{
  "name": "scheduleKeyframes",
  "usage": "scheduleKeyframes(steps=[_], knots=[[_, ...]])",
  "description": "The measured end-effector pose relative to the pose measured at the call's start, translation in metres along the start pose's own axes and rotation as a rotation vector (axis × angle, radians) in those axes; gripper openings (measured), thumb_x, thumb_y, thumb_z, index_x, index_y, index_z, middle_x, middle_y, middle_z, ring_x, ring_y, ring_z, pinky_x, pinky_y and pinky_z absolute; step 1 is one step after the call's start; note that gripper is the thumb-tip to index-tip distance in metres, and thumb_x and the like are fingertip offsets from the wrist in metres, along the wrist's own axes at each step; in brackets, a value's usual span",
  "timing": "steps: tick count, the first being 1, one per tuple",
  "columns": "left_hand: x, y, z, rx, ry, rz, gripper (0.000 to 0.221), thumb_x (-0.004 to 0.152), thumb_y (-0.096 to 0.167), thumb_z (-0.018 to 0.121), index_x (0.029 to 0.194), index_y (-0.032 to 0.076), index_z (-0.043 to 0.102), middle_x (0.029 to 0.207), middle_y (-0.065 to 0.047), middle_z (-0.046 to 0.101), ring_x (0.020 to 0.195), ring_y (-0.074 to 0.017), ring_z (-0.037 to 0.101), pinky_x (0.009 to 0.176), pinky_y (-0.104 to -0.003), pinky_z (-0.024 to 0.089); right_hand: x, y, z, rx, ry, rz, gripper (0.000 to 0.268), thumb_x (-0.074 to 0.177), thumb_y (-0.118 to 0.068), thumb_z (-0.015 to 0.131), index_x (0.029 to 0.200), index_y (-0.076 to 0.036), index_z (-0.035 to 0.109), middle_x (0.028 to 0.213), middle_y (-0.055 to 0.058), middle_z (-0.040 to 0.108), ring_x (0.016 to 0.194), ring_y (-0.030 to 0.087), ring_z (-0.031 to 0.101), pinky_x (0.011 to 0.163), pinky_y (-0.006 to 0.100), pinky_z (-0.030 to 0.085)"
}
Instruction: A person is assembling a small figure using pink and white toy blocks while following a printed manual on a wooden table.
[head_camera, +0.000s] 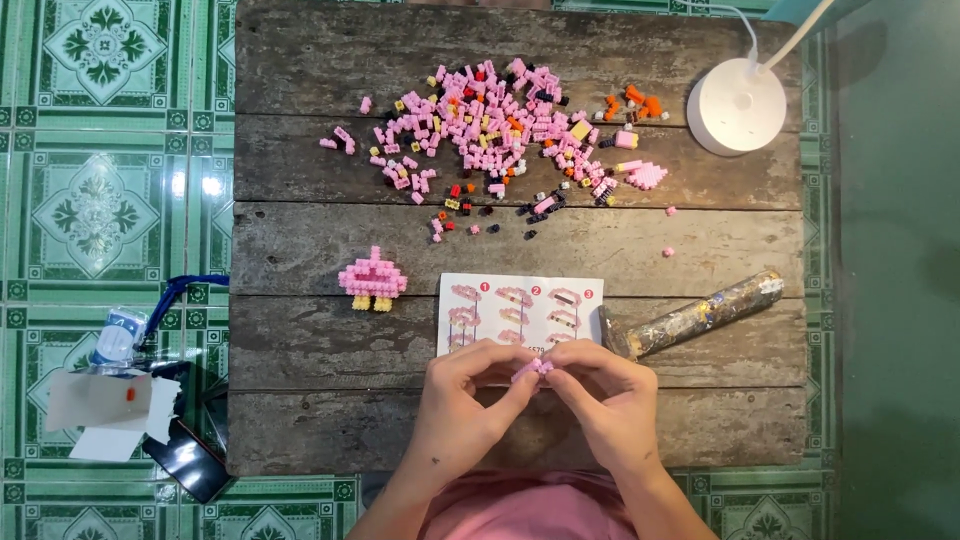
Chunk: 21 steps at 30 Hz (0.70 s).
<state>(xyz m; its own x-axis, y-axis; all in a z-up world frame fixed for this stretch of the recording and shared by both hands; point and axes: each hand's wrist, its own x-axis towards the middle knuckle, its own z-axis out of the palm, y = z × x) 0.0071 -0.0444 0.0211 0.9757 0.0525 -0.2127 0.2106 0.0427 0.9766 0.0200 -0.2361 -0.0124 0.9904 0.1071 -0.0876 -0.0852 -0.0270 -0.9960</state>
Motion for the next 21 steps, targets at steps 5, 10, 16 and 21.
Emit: scheduleKeyframes(steps=[5,10,16,21], knots=[[0.0010,0.0029,-0.0007,0.016,-0.004,-0.018,0.009,0.097,0.010,0.083,0.104,0.006,0.087,0.097,-0.005,0.085,0.085,-0.0120,0.082,0.081,-0.024,0.074,-0.0001,0.0036,-0.0013,-0.001,-0.012,-0.005,0.008,0.094,-0.003,0.086,0.101,0.001,0.085,0.101,0.014,0.086,0.098,0.024,0.081,0.092,0.033,0.070],[0.0010,0.0051,-0.0021,0.032,-0.025,0.005,0.008,0.099,0.012,0.082,0.103,0.007,0.086,0.096,-0.005,0.084,0.084,-0.0121,0.081,0.080,-0.024,0.073,0.0000,-0.0003,0.0001,-0.003,-0.020,0.007,0.008,0.094,-0.003,0.087,0.101,0.000,0.086,0.099,0.014,0.087,0.097,0.023,0.082,0.090,0.032,0.070],[0.0011,0.0036,-0.0026,0.072,-0.029,0.019,0.009,0.098,0.013,0.081,0.104,0.008,0.085,0.095,-0.003,0.083,0.084,-0.0114,0.080,0.079,-0.024,0.072,-0.0005,0.0023,-0.0014,0.020,-0.038,-0.008,0.008,0.095,-0.002,0.086,0.102,0.001,0.085,0.100,0.015,0.086,0.098,0.024,0.081,0.090,0.032,0.070],[0.0009,0.0013,-0.0029,0.095,-0.025,0.030,0.008,0.096,0.012,0.082,0.102,0.009,0.085,0.095,-0.002,0.084,0.085,-0.0108,0.080,0.080,-0.024,0.071,-0.0009,0.0037,-0.0024,0.001,-0.035,-0.003,0.007,0.095,-0.004,0.086,0.101,0.000,0.085,0.101,0.015,0.086,0.099,0.024,0.081,0.091,0.033,0.069]])
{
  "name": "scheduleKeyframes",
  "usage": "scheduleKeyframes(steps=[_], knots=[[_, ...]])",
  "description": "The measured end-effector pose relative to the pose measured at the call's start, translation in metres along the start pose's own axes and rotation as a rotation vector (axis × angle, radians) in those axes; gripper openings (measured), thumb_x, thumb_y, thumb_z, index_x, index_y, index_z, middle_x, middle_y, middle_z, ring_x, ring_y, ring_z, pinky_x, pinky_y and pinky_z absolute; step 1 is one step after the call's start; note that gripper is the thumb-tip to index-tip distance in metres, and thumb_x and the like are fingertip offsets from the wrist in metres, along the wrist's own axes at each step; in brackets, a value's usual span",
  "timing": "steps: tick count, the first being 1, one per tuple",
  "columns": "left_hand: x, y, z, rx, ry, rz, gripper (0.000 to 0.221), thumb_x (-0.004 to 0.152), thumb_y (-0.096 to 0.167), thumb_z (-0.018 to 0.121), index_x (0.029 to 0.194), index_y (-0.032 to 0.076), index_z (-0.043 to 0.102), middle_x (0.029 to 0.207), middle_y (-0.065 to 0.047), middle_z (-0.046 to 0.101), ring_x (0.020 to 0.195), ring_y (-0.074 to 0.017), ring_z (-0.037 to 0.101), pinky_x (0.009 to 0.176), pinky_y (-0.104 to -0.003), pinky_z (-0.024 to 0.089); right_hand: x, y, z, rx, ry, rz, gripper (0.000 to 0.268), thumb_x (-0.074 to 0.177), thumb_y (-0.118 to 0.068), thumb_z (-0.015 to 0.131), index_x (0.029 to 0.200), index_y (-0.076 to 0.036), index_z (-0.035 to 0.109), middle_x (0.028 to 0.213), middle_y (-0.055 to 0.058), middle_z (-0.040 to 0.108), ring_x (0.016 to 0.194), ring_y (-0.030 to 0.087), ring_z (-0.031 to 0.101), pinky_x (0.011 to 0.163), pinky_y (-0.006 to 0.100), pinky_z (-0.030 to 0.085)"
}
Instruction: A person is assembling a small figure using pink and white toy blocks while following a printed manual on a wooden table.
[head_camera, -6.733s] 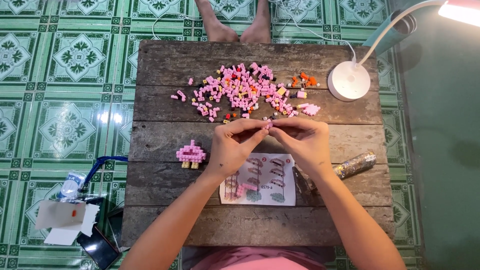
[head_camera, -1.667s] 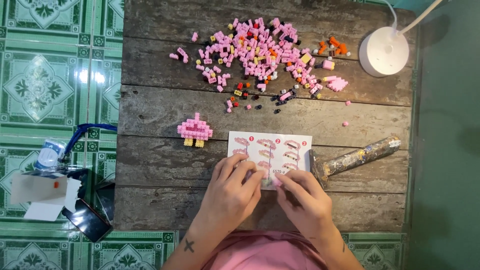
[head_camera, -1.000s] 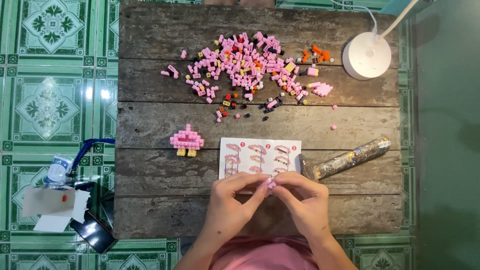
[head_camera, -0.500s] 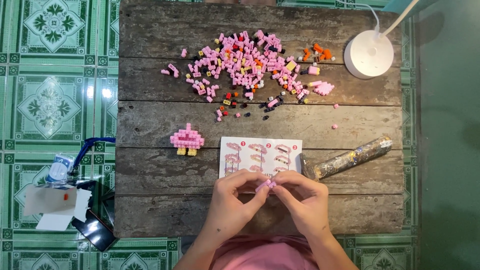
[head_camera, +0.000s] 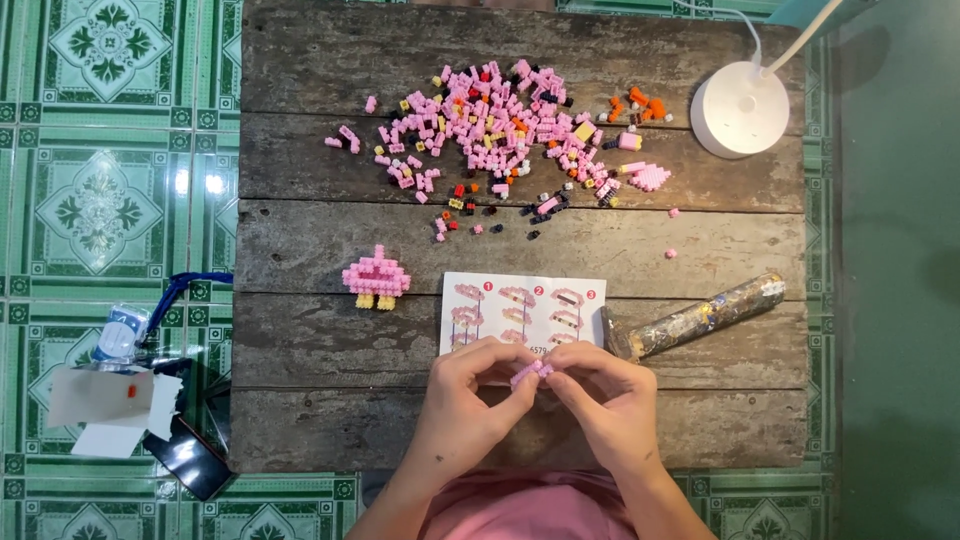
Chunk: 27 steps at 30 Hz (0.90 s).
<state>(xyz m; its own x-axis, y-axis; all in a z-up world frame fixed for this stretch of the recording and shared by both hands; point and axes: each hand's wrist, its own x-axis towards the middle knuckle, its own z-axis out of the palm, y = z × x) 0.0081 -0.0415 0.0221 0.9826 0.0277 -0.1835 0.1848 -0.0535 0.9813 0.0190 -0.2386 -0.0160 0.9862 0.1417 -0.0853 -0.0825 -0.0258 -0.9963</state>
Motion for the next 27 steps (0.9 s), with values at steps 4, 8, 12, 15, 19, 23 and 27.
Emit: scheduleKeyframes(steps=[4,8,12,15,19,23,27], knots=[[0.000,0.002,-0.001,-0.005,-0.003,-0.001,0.008,0.097,0.012,0.081,0.102,0.009,0.086,0.095,-0.002,0.085,0.085,-0.0109,0.080,0.079,-0.024,0.070,0.001,-0.003,0.003,0.020,0.003,0.003,0.006,0.095,-0.001,0.085,0.101,0.000,0.085,0.100,0.014,0.086,0.097,0.023,0.080,0.089,0.032,0.069],[0.000,0.002,-0.001,0.000,-0.012,0.006,0.007,0.098,0.012,0.080,0.102,0.009,0.084,0.095,-0.002,0.083,0.085,-0.0116,0.080,0.080,-0.024,0.071,0.002,-0.004,0.004,-0.012,0.014,0.002,0.007,0.095,-0.002,0.086,0.101,0.001,0.085,0.099,0.014,0.085,0.097,0.023,0.081,0.088,0.031,0.069],[0.000,0.001,-0.001,-0.005,-0.030,0.008,0.006,0.099,0.011,0.078,0.102,0.008,0.082,0.095,-0.002,0.078,0.087,-0.0116,0.076,0.082,-0.024,0.070,0.002,-0.005,0.004,-0.018,0.008,-0.007,0.008,0.094,-0.003,0.086,0.101,0.001,0.085,0.099,0.014,0.085,0.097,0.024,0.081,0.089,0.032,0.069],[0.001,0.000,0.000,0.007,-0.025,0.019,0.006,0.098,0.010,0.078,0.102,0.008,0.082,0.095,-0.002,0.079,0.086,-0.0111,0.076,0.083,-0.024,0.070,0.001,-0.004,0.006,-0.013,0.024,-0.009,0.008,0.094,0.001,0.085,0.102,0.003,0.084,0.101,0.017,0.084,0.096,0.024,0.081,0.087,0.031,0.074],[0.000,0.000,-0.001,0.013,-0.038,0.018,0.006,0.100,0.011,0.078,0.101,0.007,0.082,0.096,-0.002,0.079,0.087,-0.0118,0.076,0.084,-0.025,0.070,0.001,-0.013,0.011,-0.050,0.048,-0.015,0.006,0.094,0.002,0.085,0.099,0.002,0.083,0.099,0.016,0.083,0.094,0.022,0.080,0.088,0.029,0.073],[0.000,0.001,-0.001,0.019,-0.046,0.029,0.008,0.099,0.011,0.077,0.105,0.008,0.082,0.101,-0.003,0.082,0.091,-0.0126,0.078,0.087,-0.025,0.072,0.001,-0.022,0.012,-0.035,0.026,-0.018,0.007,0.097,0.002,0.082,0.103,0.003,0.082,0.100,0.016,0.081,0.092,0.021,0.079,0.083,0.027,0.072],[0.000,0.005,-0.010,0.237,-0.028,0.156,0.011,0.099,0.011,0.075,0.108,0.010,0.082,0.099,-0.004,0.082,0.086,-0.0167,0.076,0.081,-0.030,0.063,0.005,-0.044,0.010,-0.403,-0.124,-0.219,0.010,0.099,-0.009,0.081,0.109,-0.006,0.084,0.102,0.006,0.088,0.088,0.013,0.082,0.082,0.025,0.067]])
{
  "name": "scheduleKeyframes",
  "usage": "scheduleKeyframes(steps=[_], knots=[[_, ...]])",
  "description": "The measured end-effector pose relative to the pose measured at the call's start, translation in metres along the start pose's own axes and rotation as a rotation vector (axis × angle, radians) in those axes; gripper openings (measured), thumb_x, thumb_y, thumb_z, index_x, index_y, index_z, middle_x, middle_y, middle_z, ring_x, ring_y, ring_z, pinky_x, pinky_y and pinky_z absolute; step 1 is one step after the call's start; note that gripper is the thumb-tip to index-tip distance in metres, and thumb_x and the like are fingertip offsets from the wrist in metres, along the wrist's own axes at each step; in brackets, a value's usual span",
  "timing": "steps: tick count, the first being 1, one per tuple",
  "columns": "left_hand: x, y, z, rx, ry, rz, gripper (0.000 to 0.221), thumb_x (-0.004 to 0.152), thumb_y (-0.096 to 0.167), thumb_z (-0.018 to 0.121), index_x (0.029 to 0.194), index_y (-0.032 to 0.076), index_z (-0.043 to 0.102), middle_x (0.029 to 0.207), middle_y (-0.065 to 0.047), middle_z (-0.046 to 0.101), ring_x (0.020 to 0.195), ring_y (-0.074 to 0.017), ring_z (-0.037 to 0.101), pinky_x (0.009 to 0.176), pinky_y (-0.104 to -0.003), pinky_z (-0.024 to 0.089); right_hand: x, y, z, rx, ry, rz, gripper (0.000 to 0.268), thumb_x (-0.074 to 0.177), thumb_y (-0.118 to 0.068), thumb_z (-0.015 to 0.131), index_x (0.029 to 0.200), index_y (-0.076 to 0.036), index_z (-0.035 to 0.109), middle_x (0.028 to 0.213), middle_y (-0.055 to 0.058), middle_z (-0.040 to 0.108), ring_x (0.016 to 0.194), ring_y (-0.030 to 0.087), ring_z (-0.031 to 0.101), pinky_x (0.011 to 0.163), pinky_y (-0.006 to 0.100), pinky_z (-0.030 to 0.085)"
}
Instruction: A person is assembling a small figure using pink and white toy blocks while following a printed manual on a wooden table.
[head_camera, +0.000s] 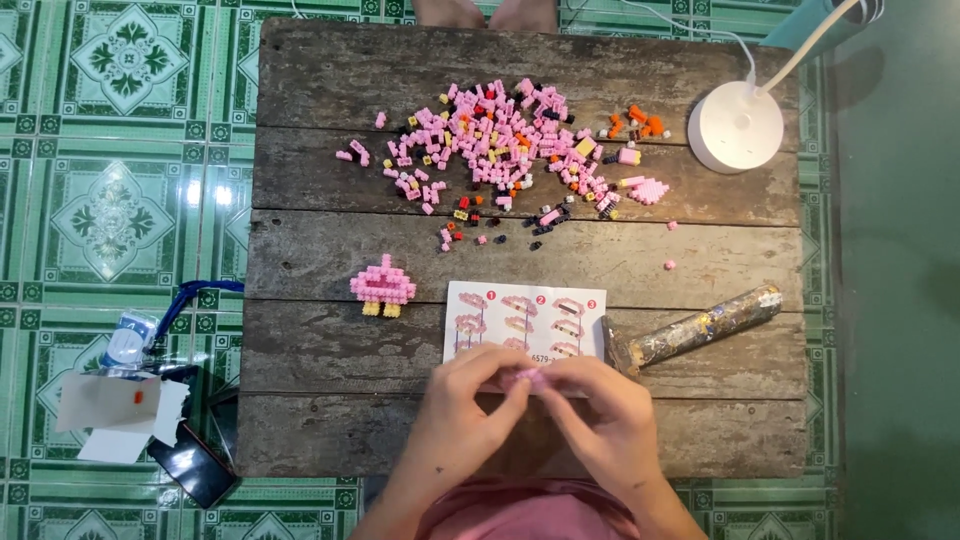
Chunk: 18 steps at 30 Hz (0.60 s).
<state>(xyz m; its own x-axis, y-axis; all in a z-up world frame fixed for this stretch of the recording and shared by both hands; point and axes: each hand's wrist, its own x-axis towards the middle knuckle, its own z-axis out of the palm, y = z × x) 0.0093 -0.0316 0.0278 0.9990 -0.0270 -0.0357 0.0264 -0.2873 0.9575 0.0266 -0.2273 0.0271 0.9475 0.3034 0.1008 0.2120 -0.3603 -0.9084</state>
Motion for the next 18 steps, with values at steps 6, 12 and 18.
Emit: scheduleKeyframes(steps=[6,12,18], knots=[[0.001,-0.022,-0.015,0.480,0.125,0.240,0.018,0.101,0.006,0.082,0.118,0.002,0.082,0.107,-0.008,0.073,0.104,-0.0298,0.065,0.090,-0.042,0.060,-0.020,0.028,-0.006,-0.357,-0.048,-0.204,0.019,0.103,-0.012,0.079,0.122,-0.009,0.078,0.114,0.005,0.078,0.100,0.019,0.079,0.092,0.031,0.064],[0.000,-0.024,-0.019,0.650,0.185,0.378,0.016,0.103,0.010,0.081,0.118,0.006,0.083,0.122,-0.011,0.078,0.110,-0.0343,0.065,0.087,-0.045,0.057,-0.021,0.032,-0.004,-0.324,-0.120,-0.242,0.025,0.103,-0.007,0.079,0.127,-0.003,0.074,0.116,0.011,0.076,0.103,0.027,0.073,0.095,0.038,0.061],[-0.012,-0.030,-0.014,0.763,0.093,0.446,0.024,0.099,0.006,0.087,0.122,0.008,0.084,0.126,-0.008,0.079,0.116,-0.0325,0.069,0.093,-0.048,0.056,-0.019,0.033,-0.003,-0.336,-0.164,-0.259,0.027,0.102,-0.005,0.079,0.129,-0.002,0.072,0.118,0.014,0.072,0.105,0.031,0.071,0.096,0.042,0.060]])
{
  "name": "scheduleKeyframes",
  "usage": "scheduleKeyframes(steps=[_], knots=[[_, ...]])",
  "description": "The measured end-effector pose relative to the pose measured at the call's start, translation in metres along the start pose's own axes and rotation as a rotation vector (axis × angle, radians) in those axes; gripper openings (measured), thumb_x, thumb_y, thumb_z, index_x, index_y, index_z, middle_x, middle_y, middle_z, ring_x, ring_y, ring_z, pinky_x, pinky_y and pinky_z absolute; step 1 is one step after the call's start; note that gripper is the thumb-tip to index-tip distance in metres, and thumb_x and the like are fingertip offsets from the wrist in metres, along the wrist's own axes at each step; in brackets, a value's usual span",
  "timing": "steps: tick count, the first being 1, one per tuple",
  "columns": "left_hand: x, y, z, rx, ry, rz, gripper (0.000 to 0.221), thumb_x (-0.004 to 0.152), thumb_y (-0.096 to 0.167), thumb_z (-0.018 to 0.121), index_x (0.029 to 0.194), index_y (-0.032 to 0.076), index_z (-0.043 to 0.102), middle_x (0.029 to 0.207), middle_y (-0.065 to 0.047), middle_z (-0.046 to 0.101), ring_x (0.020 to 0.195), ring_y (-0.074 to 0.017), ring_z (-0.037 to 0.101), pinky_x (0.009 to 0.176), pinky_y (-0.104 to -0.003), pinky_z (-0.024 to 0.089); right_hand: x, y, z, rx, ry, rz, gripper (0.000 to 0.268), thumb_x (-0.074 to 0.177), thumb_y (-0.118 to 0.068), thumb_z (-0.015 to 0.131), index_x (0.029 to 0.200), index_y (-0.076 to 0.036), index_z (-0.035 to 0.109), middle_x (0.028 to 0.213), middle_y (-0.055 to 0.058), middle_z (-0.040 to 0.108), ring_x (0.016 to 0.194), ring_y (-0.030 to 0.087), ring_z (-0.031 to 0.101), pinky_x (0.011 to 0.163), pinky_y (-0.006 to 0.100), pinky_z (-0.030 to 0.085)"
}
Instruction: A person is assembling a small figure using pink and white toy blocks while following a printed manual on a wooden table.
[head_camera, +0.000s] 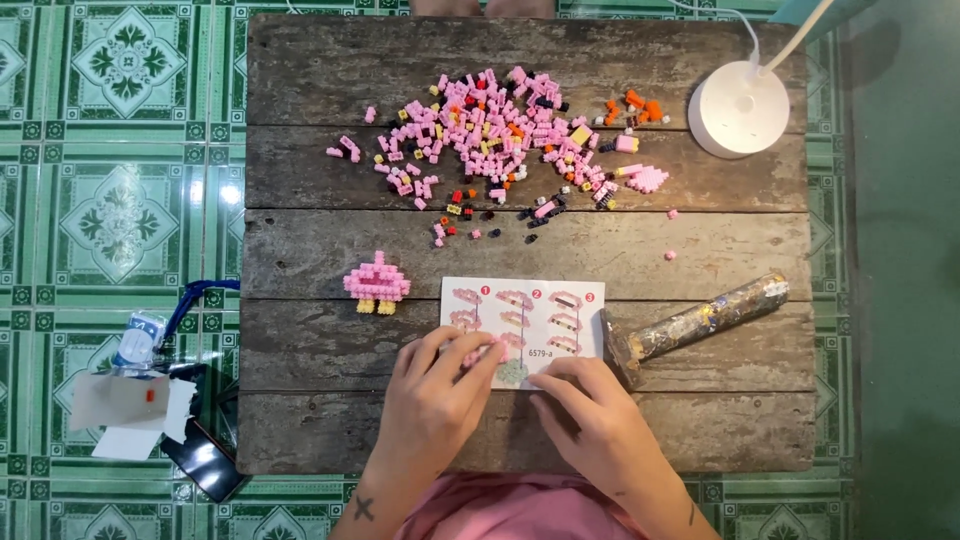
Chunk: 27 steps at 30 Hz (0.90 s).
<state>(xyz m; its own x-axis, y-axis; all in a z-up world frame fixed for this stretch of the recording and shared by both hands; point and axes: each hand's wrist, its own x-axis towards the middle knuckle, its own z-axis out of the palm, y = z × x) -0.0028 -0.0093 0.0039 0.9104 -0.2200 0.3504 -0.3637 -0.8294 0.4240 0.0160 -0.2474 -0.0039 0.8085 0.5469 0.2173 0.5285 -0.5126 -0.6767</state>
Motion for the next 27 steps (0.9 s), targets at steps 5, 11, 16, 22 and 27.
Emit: scheduleKeyframes(steps=[5,11,16,22,27], knots=[[0.003,0.002,-0.004,0.010,0.009,0.000,0.019,0.102,0.007,0.084,0.120,0.010,0.082,0.126,-0.003,0.079,0.115,-0.0310,0.067,0.094,-0.046,0.053,0.003,-0.001,0.000,-0.012,-0.008,-0.006,0.026,0.103,-0.006,0.078,0.128,-0.001,0.073,0.116,0.014,0.069,0.106,0.032,0.070,0.097,0.042,0.060],[0.005,-0.001,0.002,-0.123,0.021,0.002,0.019,0.104,0.005,0.079,0.120,0.013,0.083,0.125,0.005,0.083,0.111,-0.0270,0.069,0.094,-0.041,0.040,0.004,0.000,-0.001,-0.007,-0.015,-0.006,0.027,0.104,-0.006,0.077,0.130,-0.003,0.073,0.115,0.013,0.069,0.104,0.031,0.070,0.096,0.040,0.060],[-0.004,-0.012,-0.002,-0.181,-0.024,-0.036,0.033,0.100,0.015,0.082,0.133,0.020,0.080,0.136,0.006,0.083,0.121,-0.0219,0.068,0.108,-0.042,0.039,0.006,-0.003,-0.007,-0.014,-0.030,0.029,0.028,0.105,-0.009,0.077,0.133,-0.008,0.076,0.116,0.011,0.070,0.104,0.027,0.071,0.096,0.039,0.059],[-0.003,-0.016,-0.015,-0.132,-0.050,-0.009,0.030,0.097,0.013,0.086,0.126,0.016,0.081,0.128,0.002,0.082,0.122,-0.0260,0.069,0.104,-0.044,0.038,0.010,0.001,-0.011,0.031,0.034,0.041,0.011,0.102,-0.005,0.078,0.112,-0.008,0.077,0.108,0.006,0.074,0.092,0.018,0.075,0.088,0.029,0.061],[-0.003,-0.011,-0.008,-0.093,-0.010,0.022,0.013,0.103,0.012,0.083,0.116,0.013,0.083,0.123,0.004,0.081,0.116,-0.0260,0.069,0.102,-0.041,0.038,0.013,0.002,-0.004,-0.107,0.054,0.049,0.018,0.099,-0.016,0.085,0.115,-0.014,0.077,0.109,0.003,0.076,0.088,0.018,0.078,0.078,0.030,0.063]])
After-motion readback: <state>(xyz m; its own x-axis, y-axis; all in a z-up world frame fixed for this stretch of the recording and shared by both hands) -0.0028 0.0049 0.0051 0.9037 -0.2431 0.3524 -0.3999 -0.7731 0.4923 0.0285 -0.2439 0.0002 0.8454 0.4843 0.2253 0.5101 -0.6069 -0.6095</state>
